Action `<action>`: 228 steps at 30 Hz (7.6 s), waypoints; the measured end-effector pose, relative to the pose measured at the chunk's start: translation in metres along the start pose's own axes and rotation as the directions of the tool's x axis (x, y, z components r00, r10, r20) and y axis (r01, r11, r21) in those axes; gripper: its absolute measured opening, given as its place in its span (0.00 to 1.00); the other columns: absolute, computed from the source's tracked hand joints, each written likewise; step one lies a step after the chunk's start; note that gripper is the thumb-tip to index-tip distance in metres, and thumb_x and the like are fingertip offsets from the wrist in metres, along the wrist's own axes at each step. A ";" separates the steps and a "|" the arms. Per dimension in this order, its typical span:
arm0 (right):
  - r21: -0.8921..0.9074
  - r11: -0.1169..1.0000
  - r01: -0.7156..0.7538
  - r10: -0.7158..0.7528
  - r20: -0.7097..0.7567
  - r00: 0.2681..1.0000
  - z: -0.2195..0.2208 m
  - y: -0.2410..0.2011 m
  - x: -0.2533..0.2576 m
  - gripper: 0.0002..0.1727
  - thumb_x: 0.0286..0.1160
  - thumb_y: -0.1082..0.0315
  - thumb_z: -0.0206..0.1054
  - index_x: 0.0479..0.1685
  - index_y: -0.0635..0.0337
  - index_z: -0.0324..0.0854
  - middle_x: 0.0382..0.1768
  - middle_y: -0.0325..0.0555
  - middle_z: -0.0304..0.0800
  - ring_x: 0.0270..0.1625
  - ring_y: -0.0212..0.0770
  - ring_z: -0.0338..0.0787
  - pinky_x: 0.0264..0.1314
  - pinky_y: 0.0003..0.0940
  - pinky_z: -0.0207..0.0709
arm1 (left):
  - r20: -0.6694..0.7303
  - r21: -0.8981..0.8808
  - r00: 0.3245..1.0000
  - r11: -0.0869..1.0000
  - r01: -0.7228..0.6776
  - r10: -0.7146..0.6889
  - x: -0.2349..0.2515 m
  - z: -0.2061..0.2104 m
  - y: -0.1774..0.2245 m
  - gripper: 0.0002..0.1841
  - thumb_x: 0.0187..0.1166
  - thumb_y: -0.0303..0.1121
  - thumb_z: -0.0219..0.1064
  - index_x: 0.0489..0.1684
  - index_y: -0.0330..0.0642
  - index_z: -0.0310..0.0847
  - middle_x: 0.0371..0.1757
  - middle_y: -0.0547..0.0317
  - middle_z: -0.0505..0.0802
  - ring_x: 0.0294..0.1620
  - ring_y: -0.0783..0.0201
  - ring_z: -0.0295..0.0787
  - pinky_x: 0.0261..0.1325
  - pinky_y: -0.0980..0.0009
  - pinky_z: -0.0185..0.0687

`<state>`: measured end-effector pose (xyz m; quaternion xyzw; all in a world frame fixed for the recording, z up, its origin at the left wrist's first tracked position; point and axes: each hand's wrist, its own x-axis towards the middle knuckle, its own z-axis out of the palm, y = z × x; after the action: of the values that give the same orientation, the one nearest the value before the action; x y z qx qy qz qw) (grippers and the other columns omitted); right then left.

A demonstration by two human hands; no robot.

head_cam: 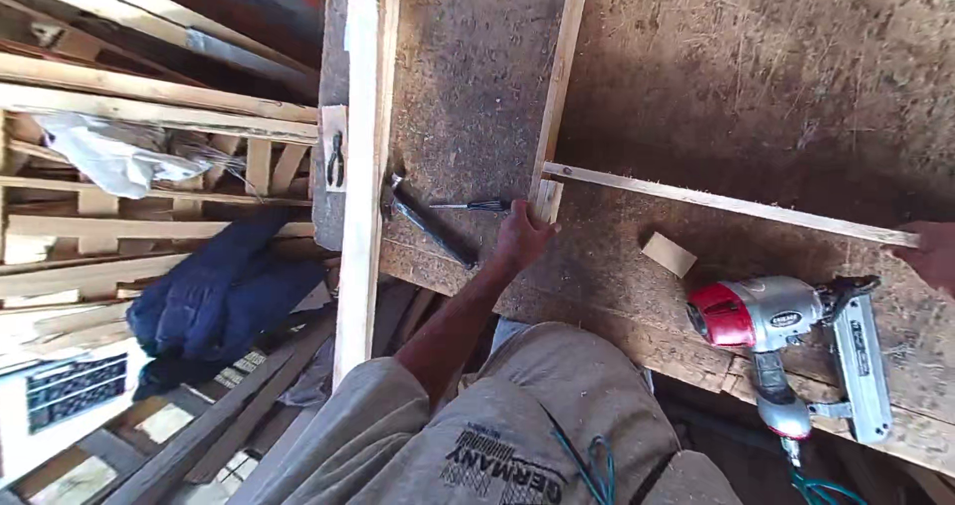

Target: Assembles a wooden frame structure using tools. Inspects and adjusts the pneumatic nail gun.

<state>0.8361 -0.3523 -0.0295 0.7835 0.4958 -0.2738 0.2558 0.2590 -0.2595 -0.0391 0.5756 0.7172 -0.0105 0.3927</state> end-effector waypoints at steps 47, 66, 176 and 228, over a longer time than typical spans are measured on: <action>0.456 0.844 -0.281 0.390 -0.163 0.906 0.183 -0.135 -0.197 0.43 0.66 0.53 0.78 0.79 0.71 0.68 0.76 0.79 0.70 0.78 0.76 0.72 0.76 0.72 0.68 | -0.074 -0.526 0.996 0.847 -0.082 0.050 0.010 0.012 -0.032 0.35 0.86 0.47 0.65 0.88 0.39 0.60 0.72 0.47 0.88 0.69 0.58 0.88 0.75 0.56 0.82; 0.786 0.416 0.456 -0.241 -0.389 0.889 -0.004 -0.362 -0.304 0.25 0.65 0.52 0.80 0.55 0.58 0.85 0.40 0.40 0.94 0.44 0.34 0.93 0.51 0.42 0.88 | 0.154 -0.819 0.457 0.372 -0.437 0.876 -0.115 -0.073 -0.051 0.45 0.73 0.62 0.73 0.86 0.43 0.65 0.72 0.59 0.89 0.72 0.60 0.86 0.78 0.56 0.83; -0.067 0.888 0.456 -0.460 -0.171 0.871 -0.001 -0.392 -0.013 0.15 0.74 0.54 0.72 0.50 0.52 0.89 0.48 0.53 0.94 0.51 0.60 0.94 0.40 0.63 0.83 | 0.618 -0.771 0.595 0.248 0.587 0.514 0.114 -0.107 -0.206 0.20 0.75 0.31 0.70 0.65 0.36 0.81 0.20 0.65 0.84 0.20 0.65 0.86 0.36 0.60 0.92; -0.060 0.798 0.600 -0.602 -0.124 0.789 -0.006 -0.392 -0.001 0.10 0.64 0.65 0.74 0.41 0.59 0.90 0.41 0.56 0.92 0.47 0.60 0.93 0.45 0.62 0.84 | 0.580 -0.773 0.555 0.188 0.606 0.597 0.108 -0.101 -0.198 0.18 0.72 0.28 0.68 0.61 0.37 0.82 0.21 0.63 0.86 0.20 0.65 0.86 0.34 0.62 0.91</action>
<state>0.4776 -0.2015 -0.0752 0.6000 0.7377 -0.2821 0.1276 0.0354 -0.1908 -0.1178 0.0931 0.2605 0.1776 0.9444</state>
